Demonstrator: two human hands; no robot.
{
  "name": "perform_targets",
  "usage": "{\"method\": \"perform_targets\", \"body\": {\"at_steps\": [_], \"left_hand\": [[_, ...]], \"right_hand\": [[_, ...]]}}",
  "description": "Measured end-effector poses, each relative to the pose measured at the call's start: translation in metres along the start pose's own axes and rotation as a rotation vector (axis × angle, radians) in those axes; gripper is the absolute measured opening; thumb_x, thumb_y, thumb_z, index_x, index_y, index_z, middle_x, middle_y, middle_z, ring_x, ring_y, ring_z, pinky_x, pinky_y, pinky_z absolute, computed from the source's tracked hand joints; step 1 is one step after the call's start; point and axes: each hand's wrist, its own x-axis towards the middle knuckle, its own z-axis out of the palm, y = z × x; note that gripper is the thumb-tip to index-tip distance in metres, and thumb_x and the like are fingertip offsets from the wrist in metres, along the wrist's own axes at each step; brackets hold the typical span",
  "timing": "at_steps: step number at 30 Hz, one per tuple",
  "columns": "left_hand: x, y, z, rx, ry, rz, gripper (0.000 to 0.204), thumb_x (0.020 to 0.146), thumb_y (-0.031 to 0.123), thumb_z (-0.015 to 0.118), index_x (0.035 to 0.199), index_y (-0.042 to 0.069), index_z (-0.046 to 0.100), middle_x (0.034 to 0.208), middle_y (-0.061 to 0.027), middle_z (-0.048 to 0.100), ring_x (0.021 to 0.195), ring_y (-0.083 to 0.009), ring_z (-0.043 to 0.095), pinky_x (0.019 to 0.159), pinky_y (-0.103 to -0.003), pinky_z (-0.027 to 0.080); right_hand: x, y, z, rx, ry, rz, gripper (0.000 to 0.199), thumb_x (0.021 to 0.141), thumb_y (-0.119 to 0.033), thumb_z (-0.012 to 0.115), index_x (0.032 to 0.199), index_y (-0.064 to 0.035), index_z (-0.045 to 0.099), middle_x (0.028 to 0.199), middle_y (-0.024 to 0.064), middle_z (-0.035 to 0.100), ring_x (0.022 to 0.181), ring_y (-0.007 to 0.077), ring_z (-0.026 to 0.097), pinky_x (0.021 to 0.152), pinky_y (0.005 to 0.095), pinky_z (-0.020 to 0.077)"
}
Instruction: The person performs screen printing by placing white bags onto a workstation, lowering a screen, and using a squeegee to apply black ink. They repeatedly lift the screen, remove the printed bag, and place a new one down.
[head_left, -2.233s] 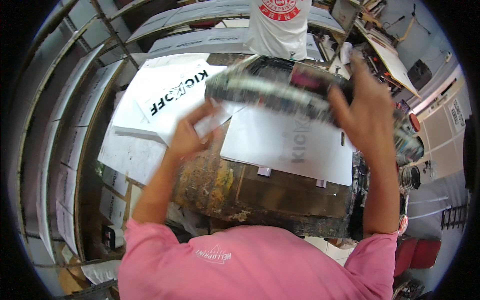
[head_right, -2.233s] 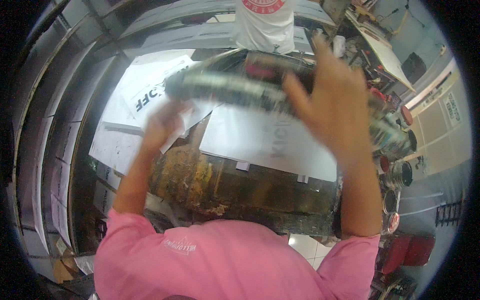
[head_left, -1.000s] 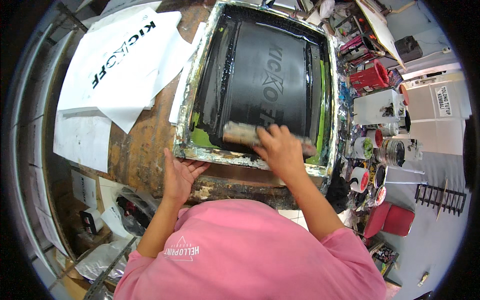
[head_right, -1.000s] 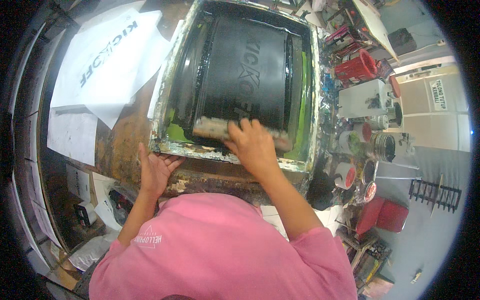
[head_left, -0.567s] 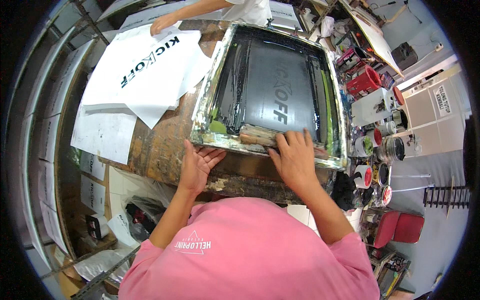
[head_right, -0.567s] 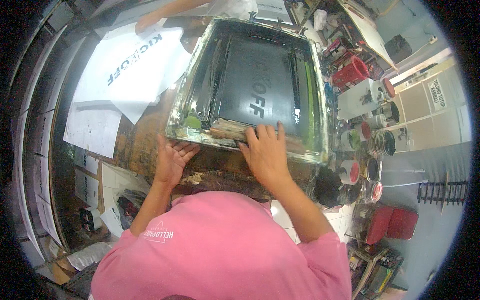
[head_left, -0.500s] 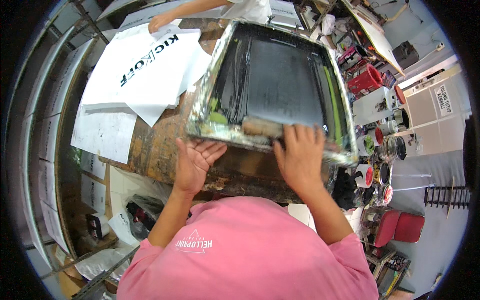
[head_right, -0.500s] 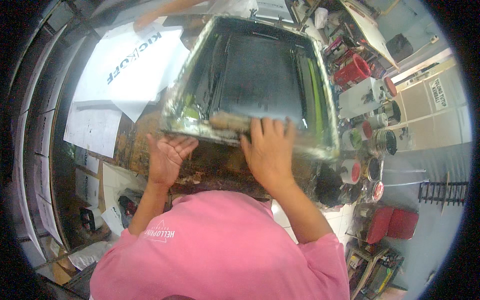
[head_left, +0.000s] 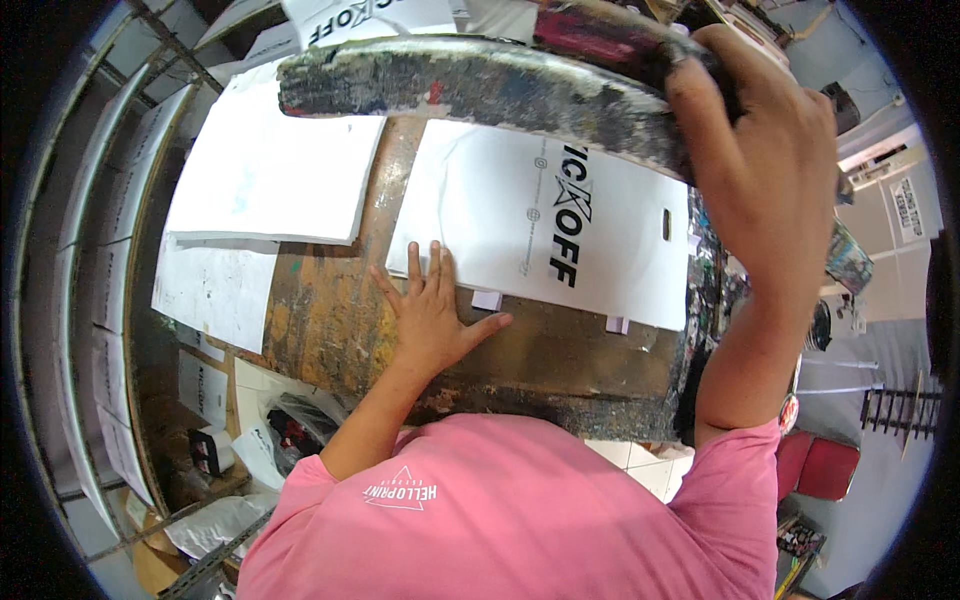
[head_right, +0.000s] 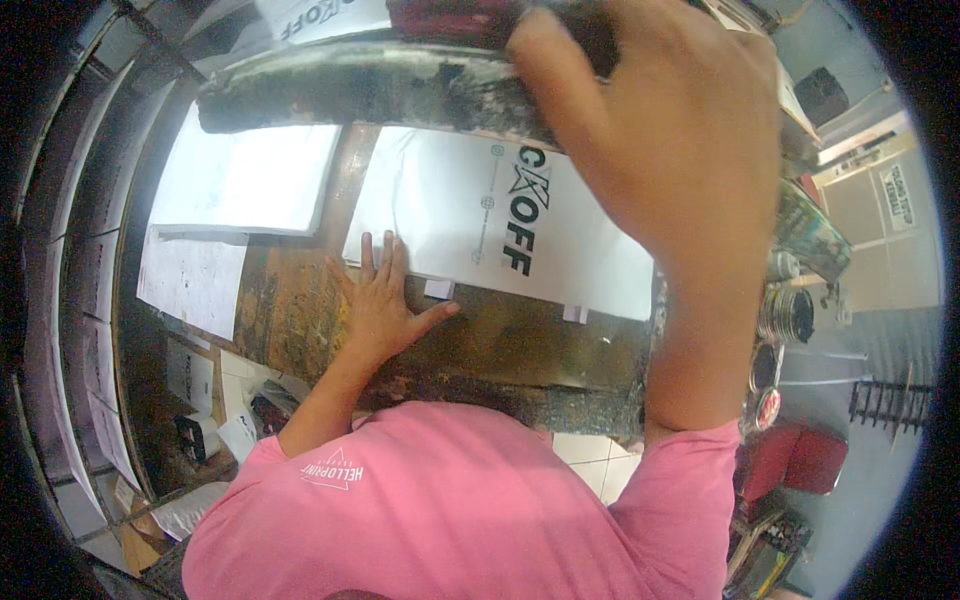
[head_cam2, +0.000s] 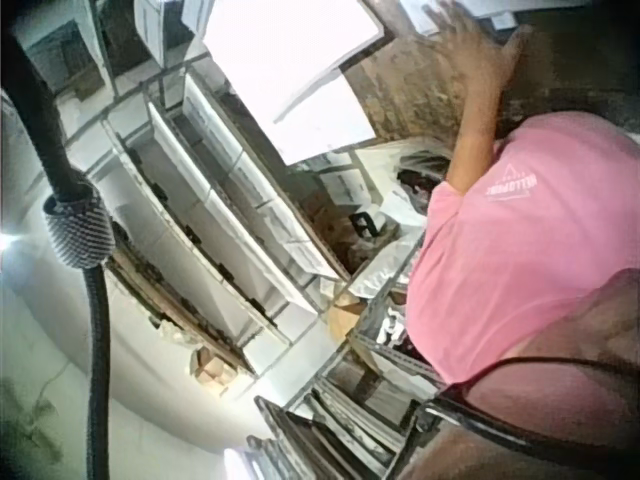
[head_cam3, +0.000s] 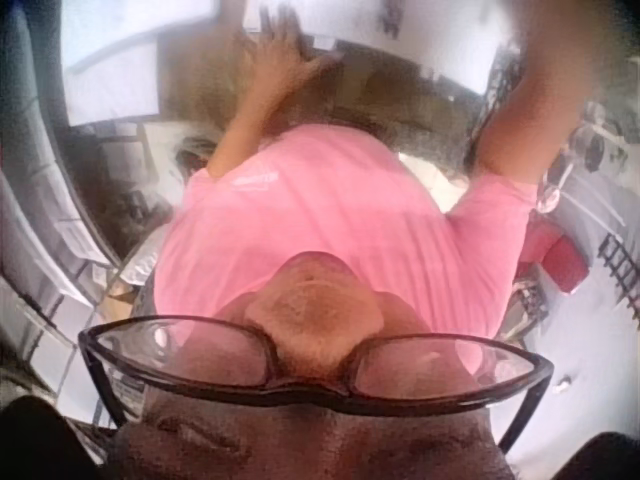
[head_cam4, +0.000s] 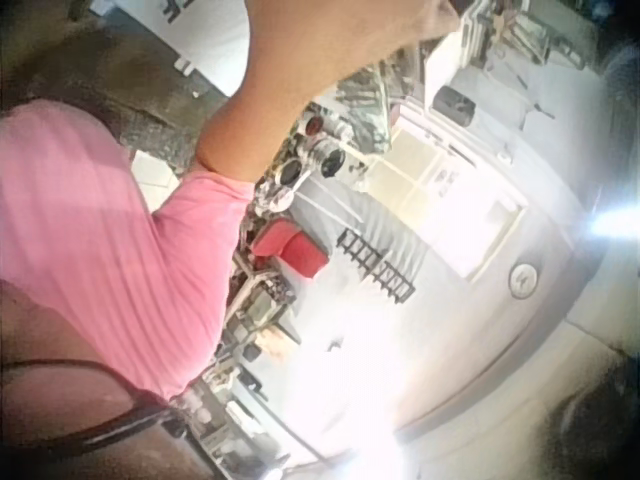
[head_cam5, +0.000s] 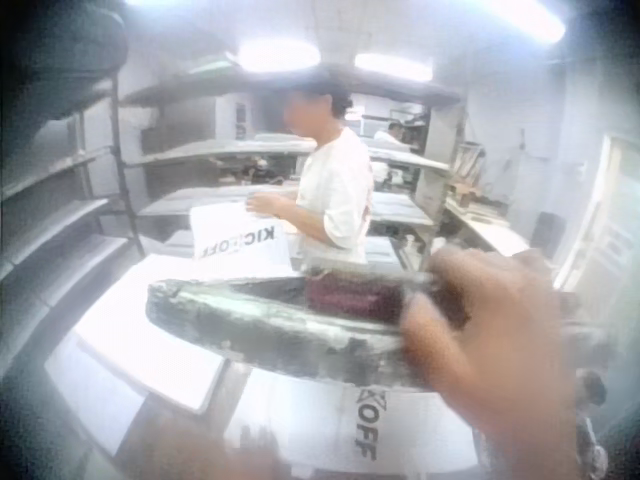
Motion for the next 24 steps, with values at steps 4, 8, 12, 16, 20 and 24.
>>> {"method": "perform_targets", "body": {"at_steps": [4,8,12,16,20,24], "left_hand": [[0.038,0.014,-0.024,-0.375,0.268,0.083,0.087,0.087,0.061,0.068,0.140,-0.007,0.054,0.144,-0.0230,0.056,0.141,-0.0392,0.043,0.117,-0.064,0.020],[0.081,0.030,-0.074,-0.673,0.462,0.017,0.048,0.090,0.026,0.076,0.128,-0.003,0.066,0.125,-0.0193,0.070,0.103,-0.0293,0.069,0.087,-0.038,0.055],[0.069,0.001,-0.077,-0.806,0.552,-0.120,0.041,0.093,0.014,0.072,0.132,0.001,0.066,0.113,-0.0158,0.075,0.082,-0.0163,0.071,0.065,-0.028,0.057],[0.056,-0.068,-0.107,-0.912,0.435,-0.360,0.045,0.095,0.012,0.070,0.138,0.003,0.063,0.086,-0.0086,0.075,0.071,-0.0088,0.068,0.060,-0.024,0.054],[0.053,-0.162,-0.128,-0.887,0.464,-0.269,0.054,0.091,0.005,0.070,0.143,0.000,0.057,0.073,-0.0071,0.071,0.063,-0.0082,0.065,0.058,-0.023,0.052],[0.053,-0.259,-0.153,-0.859,0.422,-0.252,0.062,0.084,-0.001,0.070,0.144,-0.004,0.054,0.131,-0.0154,0.065,0.089,-0.0157,0.069,0.076,-0.028,0.057]], "right_hand": [[0.018,0.022,-0.003,-0.010,-0.014,0.081,0.044,0.100,-0.038,0.055,0.122,-0.0015,0.068,0.096,0.0246,0.070,0.085,0.0357,0.071,0.079,0.0387,0.0521],[0.031,0.035,-0.001,0.032,-0.022,0.091,0.046,0.101,-0.038,0.055,0.122,0.0001,0.067,0.097,0.0249,0.070,0.086,0.0325,0.071,0.080,0.0381,0.0520],[0.034,0.041,0.001,0.010,0.065,0.034,0.048,0.101,-0.038,0.054,0.123,0.0033,0.066,0.098,0.0251,0.070,0.087,0.0275,0.070,0.081,0.0368,0.0517],[0.032,0.028,-0.007,0.069,-0.039,0.074,0.048,0.102,-0.037,0.052,0.122,0.0045,0.065,0.095,0.0248,0.069,0.085,0.0266,0.069,0.082,0.0371,0.0510],[0.031,0.015,-0.014,-0.021,-0.045,0.061,0.040,0.100,-0.032,0.052,0.114,0.0017,0.067,0.088,0.0234,0.068,0.078,0.0354,0.066,0.079,0.0403,0.0491],[0.018,0.006,-0.003,-0.107,0.025,0.038,0.035,0.097,-0.031,0.053,0.109,-0.0011,0.067,0.093,0.0223,0.068,0.083,0.0406,0.060,0.085,0.0431,0.0460]]}}
